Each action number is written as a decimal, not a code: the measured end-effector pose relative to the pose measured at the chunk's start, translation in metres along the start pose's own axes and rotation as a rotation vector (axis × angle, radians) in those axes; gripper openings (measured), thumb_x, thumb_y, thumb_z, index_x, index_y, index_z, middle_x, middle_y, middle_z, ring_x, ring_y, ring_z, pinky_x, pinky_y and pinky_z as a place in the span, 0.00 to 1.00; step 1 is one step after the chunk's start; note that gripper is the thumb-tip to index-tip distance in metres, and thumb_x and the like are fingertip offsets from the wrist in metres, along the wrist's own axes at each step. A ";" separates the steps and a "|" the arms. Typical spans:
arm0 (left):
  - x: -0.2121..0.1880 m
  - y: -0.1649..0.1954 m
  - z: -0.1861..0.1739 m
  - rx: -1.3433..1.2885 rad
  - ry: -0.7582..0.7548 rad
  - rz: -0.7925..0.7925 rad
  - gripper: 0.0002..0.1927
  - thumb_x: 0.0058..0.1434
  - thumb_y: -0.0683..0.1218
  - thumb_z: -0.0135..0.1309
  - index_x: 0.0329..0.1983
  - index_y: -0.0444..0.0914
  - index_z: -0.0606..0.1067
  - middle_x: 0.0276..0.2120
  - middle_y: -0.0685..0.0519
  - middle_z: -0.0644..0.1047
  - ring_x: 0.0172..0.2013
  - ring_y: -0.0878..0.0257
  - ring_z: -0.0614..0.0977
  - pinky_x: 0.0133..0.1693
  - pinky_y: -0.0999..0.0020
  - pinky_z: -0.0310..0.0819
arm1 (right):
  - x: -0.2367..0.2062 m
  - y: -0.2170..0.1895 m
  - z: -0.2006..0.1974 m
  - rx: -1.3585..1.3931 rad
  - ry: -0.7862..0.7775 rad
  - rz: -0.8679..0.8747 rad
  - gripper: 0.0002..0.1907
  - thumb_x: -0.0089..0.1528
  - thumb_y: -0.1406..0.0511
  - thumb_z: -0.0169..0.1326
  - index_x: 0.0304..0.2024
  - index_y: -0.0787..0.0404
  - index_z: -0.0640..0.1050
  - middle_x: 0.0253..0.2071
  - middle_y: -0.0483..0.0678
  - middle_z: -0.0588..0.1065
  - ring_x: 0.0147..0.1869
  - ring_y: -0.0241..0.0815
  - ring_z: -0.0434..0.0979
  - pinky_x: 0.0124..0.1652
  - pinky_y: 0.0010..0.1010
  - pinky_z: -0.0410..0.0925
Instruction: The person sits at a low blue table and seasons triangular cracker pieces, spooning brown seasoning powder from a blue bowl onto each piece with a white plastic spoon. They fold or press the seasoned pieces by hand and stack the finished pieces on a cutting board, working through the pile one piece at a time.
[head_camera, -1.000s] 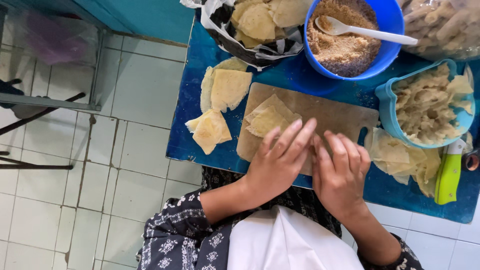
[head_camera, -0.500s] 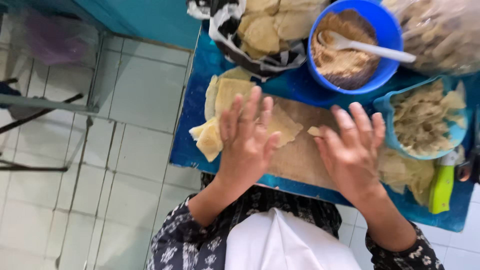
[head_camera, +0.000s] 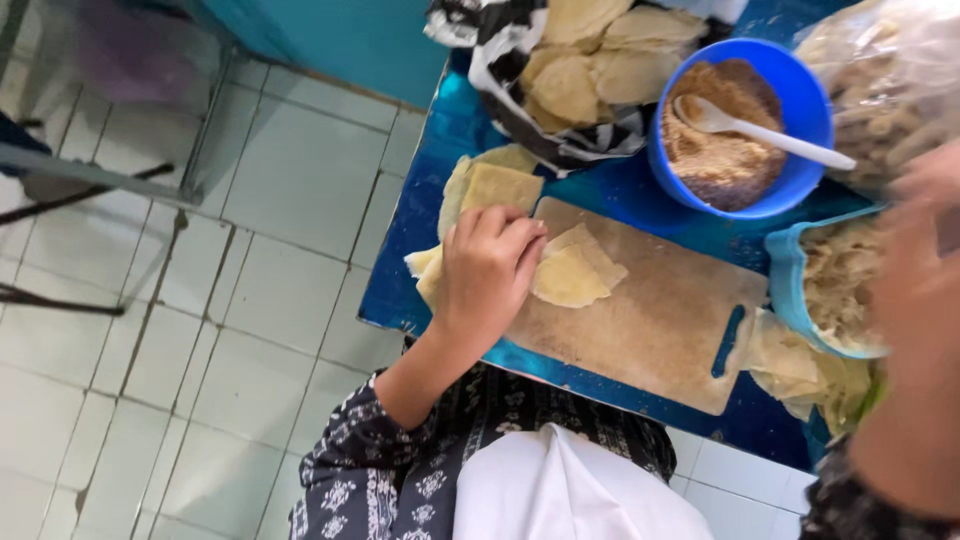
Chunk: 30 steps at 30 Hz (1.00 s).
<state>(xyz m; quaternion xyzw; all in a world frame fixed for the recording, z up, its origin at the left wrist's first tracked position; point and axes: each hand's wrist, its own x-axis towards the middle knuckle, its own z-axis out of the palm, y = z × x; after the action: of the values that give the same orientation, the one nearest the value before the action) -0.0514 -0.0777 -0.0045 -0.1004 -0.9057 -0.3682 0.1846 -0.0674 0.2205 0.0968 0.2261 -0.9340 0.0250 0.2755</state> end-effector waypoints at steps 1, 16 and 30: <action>0.001 -0.001 0.001 -0.005 -0.008 -0.006 0.06 0.61 0.44 0.62 0.40 0.41 0.79 0.41 0.54 0.77 0.47 0.51 0.76 0.48 0.54 0.69 | -0.007 -0.019 0.005 0.132 -0.078 -0.077 0.17 0.55 0.69 0.55 0.47 0.67 0.79 0.51 0.56 0.75 0.57 0.54 0.74 0.56 0.43 0.67; 0.000 0.003 0.011 0.079 -0.036 0.020 0.07 0.59 0.45 0.63 0.39 0.43 0.79 0.41 0.57 0.76 0.49 0.54 0.76 0.52 0.55 0.66 | -0.045 -0.080 0.010 0.040 -0.355 -0.489 0.17 0.49 0.72 0.56 0.41 0.73 0.79 0.41 0.56 0.75 0.45 0.49 0.78 0.47 0.36 0.72; -0.048 0.068 0.041 0.067 -0.247 0.139 0.08 0.61 0.46 0.61 0.39 0.41 0.73 0.37 0.50 0.72 0.42 0.51 0.76 0.43 0.56 0.71 | -0.081 -0.049 0.001 0.484 -0.347 0.133 0.14 0.56 0.76 0.56 0.44 0.65 0.80 0.44 0.55 0.75 0.49 0.54 0.77 0.48 0.40 0.70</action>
<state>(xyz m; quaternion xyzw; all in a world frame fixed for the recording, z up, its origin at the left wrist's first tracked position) 0.0038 -0.0031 -0.0080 -0.2011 -0.9242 -0.3089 0.1001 0.0136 0.2095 0.0496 0.2245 -0.9467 0.2259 0.0475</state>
